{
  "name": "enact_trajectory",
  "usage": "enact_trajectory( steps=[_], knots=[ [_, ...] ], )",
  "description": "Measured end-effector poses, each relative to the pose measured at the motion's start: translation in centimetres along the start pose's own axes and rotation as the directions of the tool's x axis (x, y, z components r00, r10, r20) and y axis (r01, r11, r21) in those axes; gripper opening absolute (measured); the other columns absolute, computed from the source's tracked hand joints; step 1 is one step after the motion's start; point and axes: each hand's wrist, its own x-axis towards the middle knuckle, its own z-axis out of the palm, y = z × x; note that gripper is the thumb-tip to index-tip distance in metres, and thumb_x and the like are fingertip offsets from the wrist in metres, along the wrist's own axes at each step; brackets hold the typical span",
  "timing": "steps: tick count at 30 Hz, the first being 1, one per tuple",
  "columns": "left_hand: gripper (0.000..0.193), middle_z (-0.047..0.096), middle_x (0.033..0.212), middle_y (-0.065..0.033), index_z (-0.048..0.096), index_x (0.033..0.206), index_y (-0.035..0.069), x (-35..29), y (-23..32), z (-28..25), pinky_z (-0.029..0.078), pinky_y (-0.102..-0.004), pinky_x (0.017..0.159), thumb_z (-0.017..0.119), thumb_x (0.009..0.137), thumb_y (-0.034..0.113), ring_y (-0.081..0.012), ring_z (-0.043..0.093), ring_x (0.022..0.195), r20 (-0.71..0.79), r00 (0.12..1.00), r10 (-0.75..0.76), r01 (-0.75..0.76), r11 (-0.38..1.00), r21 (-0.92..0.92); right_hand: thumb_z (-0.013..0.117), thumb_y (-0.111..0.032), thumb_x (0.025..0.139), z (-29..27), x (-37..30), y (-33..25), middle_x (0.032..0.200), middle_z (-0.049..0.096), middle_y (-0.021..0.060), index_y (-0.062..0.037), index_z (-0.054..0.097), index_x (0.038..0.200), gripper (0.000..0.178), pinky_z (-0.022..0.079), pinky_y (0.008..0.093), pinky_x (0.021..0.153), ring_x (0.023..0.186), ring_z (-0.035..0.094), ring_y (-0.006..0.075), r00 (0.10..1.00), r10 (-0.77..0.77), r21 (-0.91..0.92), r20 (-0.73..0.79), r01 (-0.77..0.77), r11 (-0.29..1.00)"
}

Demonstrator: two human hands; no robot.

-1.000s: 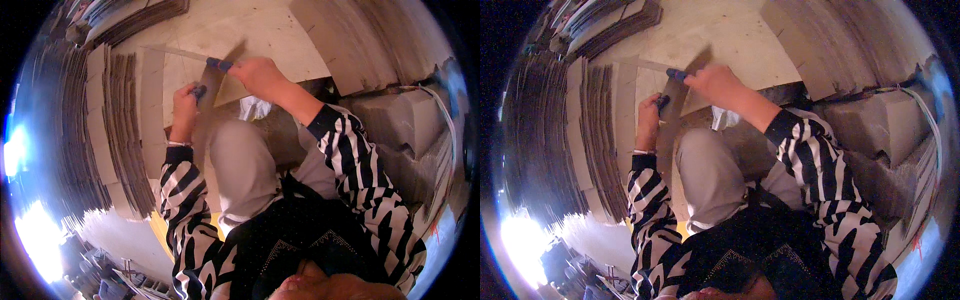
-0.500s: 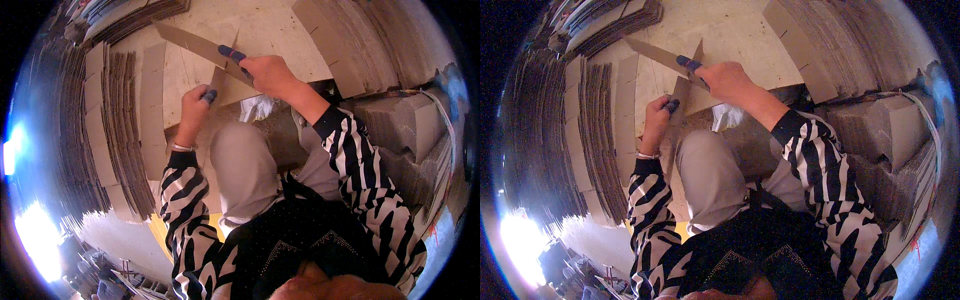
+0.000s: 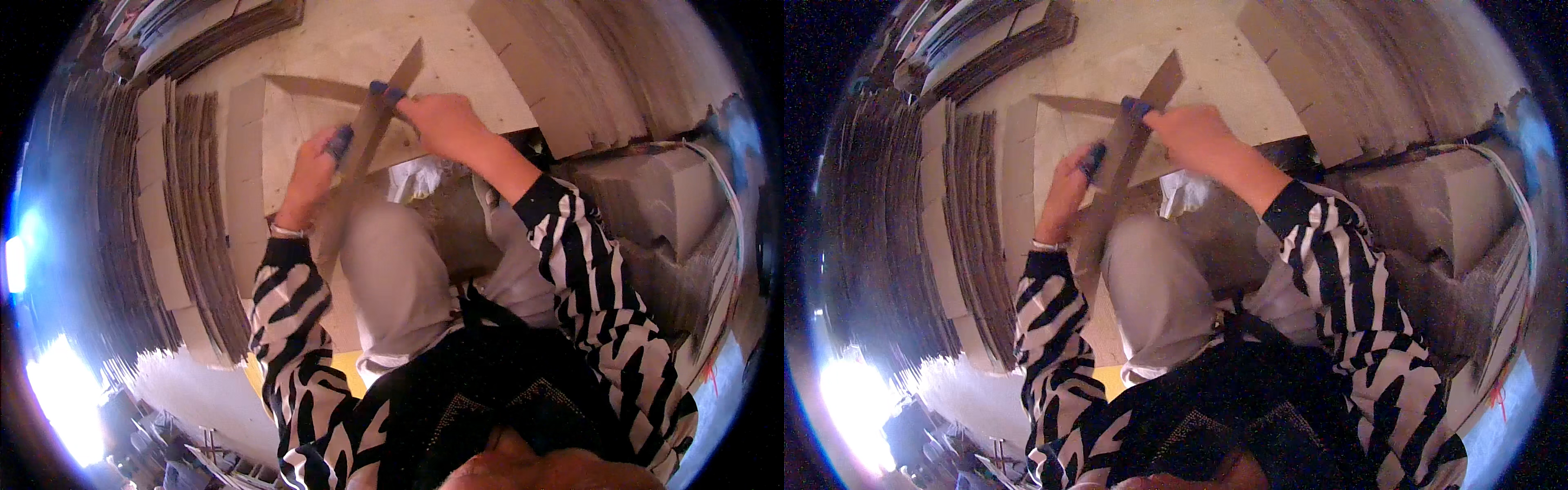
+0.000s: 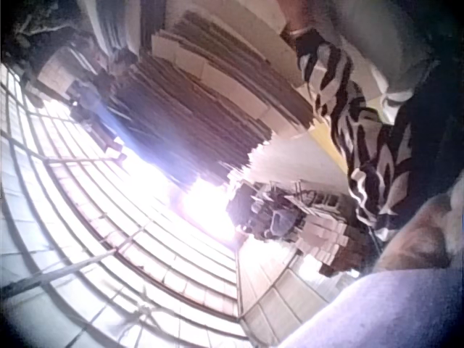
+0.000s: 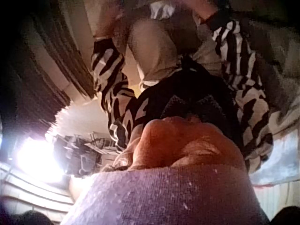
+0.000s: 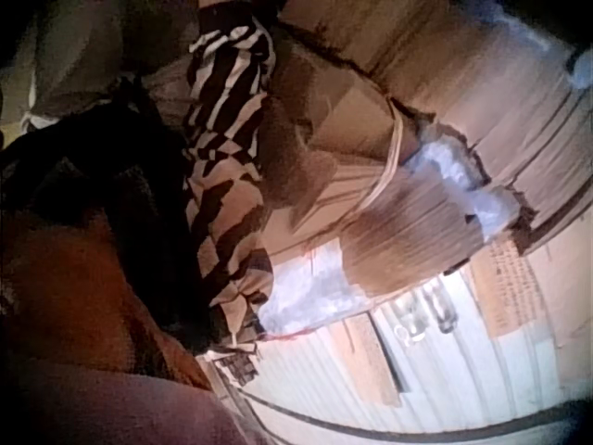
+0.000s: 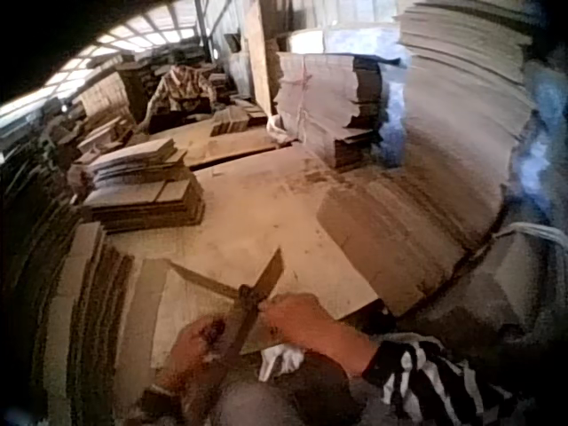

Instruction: The person sits on the floor and uses a knife to cut rectangular cardboard pieces into smaller strips. They repeatedly pick up a piece, cut it, and place the resulting strips into a growing pile on the left side of the table.

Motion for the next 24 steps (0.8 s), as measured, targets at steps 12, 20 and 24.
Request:
enact_trajectory(
  steps=[12, 20, 24],
  knots=[
    [0.05, 0.036, 0.145, -0.0211, 0.054, 0.122, -0.002, -6.3, -5.5, -2.6, 0.025, -0.0582, 0.107, 0.061, 0.077, 0.019, -0.0362, 0.031, 0.136, 0.106, 0.994, 0.016, -0.106, 0.305, 0.947, 0.057, -0.006, 0.078, 1.2, 0.3, 2.1, 0.088, 0.067, 0.0139, -0.0116, 0.055, 0.116, 0.038, 0.051, 0.0495, 0.069, 0.087, 0.065, 0.036, 0.991, 0.12, 0.047, -0.06, -0.118, 0.992],
    [0.032, 0.063, 0.112, -0.0159, 0.063, 0.107, -0.001, -5.4, -4.6, -3.5, 0.044, -0.0442, 0.082, 0.056, 0.078, 0.008, -0.0336, 0.06, 0.091, -0.196, 0.972, 0.126, 0.044, 0.725, 0.687, 0.059, -0.004, 0.073, -0.2, -0.7, -1.3, 0.083, 0.061, 0.0099, -0.0094, 0.061, 0.1, 0.028, 0.05, 0.0423, 0.066, 0.08, 0.061, 0.0312, 0.938, -0.237, 0.02, -0.251, 0.25, 0.968],
    [0.028, 0.067, 0.086, -0.0086, 0.064, 0.105, -0.006, -3.2, -4.1, -5.9, 0.046, -0.0297, 0.066, 0.056, 0.082, 0.006, -0.0204, 0.06, 0.072, -0.317, 0.922, -0.22, 0.225, 0.974, -0.023, 0.058, -0.005, 0.074, 0.7, 0.1, -3.7, 0.083, 0.06, 0.0073, -0.0101, 0.061, 0.104, 0.03, 0.051, 0.0405, 0.065, 0.077, 0.061, 0.0294, 0.864, -0.396, 0.011, -0.311, 0.42, 0.907]
  ],
)
